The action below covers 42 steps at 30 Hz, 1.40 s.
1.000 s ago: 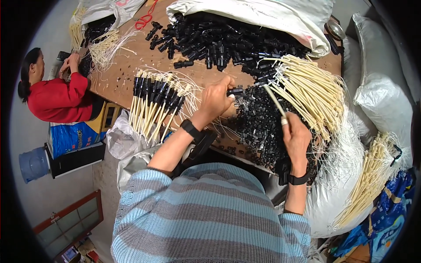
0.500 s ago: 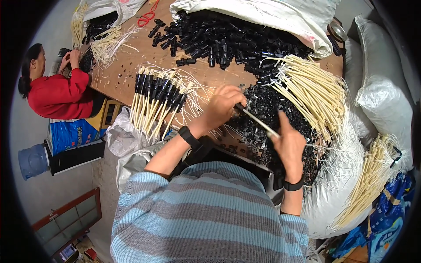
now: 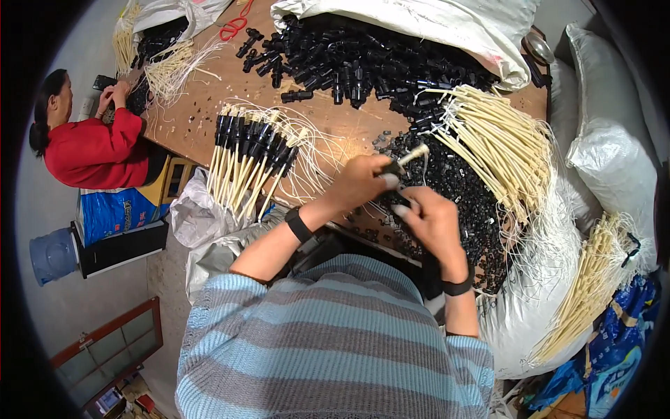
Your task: The person assembles components by hand, threading a white cord through a black plastic connector and then inserting a long white rod into it. They repeat this process multiple times, placing each completed assembly into a pile on the table.
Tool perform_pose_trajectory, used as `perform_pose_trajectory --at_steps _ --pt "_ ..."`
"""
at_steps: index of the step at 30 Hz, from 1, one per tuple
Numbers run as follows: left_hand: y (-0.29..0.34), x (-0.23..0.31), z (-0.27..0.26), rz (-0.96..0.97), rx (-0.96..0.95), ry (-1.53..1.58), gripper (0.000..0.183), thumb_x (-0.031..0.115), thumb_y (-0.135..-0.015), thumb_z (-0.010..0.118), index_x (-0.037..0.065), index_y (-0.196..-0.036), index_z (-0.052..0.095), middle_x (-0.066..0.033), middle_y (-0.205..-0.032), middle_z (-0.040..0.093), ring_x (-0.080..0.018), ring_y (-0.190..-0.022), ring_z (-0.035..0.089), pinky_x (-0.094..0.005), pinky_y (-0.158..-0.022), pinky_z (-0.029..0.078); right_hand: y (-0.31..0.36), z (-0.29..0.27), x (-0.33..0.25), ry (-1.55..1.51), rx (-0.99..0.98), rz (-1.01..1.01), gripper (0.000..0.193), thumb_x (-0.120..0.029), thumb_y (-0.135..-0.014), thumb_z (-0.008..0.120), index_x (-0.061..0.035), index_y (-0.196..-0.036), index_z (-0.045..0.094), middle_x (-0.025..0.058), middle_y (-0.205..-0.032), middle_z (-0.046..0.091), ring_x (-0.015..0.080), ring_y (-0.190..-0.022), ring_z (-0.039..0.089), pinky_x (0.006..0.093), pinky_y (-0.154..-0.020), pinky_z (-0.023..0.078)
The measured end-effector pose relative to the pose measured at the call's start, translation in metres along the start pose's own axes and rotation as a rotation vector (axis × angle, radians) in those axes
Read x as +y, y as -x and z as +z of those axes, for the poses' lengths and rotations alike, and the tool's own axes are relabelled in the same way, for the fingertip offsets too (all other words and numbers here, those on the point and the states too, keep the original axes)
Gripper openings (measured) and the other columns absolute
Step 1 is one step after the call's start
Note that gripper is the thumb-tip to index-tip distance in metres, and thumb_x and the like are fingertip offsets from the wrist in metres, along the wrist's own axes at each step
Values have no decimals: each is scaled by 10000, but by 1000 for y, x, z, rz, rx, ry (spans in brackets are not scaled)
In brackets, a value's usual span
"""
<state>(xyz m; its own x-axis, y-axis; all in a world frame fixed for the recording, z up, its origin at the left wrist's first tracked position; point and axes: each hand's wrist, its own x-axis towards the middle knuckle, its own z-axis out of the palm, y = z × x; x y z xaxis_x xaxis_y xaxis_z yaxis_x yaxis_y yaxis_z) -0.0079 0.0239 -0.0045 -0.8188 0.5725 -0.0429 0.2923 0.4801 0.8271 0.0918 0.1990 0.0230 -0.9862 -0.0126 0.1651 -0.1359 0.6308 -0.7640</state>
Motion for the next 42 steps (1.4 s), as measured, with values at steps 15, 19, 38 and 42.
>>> perform_pose_trajectory --at_steps 15,19,38,42 --pt "10 0 -5 214 -112 -102 400 -48 -716 625 59 -1102 619 -128 -1001 642 -336 -966 613 -406 -827 493 2 17 3 176 231 34 122 -50 -807 653 -52 -919 701 115 -613 610 193 -492 597 293 -488 449" --pt "11 9 -3 210 -139 -110 387 -39 -725 622 56 -1100 618 -131 -1022 646 -333 -985 611 -412 -841 491 2 20 6 126 169 42 97 -73 -808 630 -49 -887 682 139 -717 667 301 -588 649 369 -526 503" --pt "11 2 -1 549 40 61 234 -79 -660 649 67 -841 659 -54 -848 630 -250 -803 615 -323 -692 503 9 25 7 -147 100 21 123 -114 -881 606 -45 -970 653 142 -673 631 311 -593 640 377 -520 488" --pt "-7 -21 6 213 187 -41 196 -55 -729 622 52 -887 668 -84 -868 630 -232 -784 621 -320 -684 499 14 23 10 -116 116 268 87 -68 -877 608 -26 -911 676 33 -557 497 84 -503 464 255 -489 379"
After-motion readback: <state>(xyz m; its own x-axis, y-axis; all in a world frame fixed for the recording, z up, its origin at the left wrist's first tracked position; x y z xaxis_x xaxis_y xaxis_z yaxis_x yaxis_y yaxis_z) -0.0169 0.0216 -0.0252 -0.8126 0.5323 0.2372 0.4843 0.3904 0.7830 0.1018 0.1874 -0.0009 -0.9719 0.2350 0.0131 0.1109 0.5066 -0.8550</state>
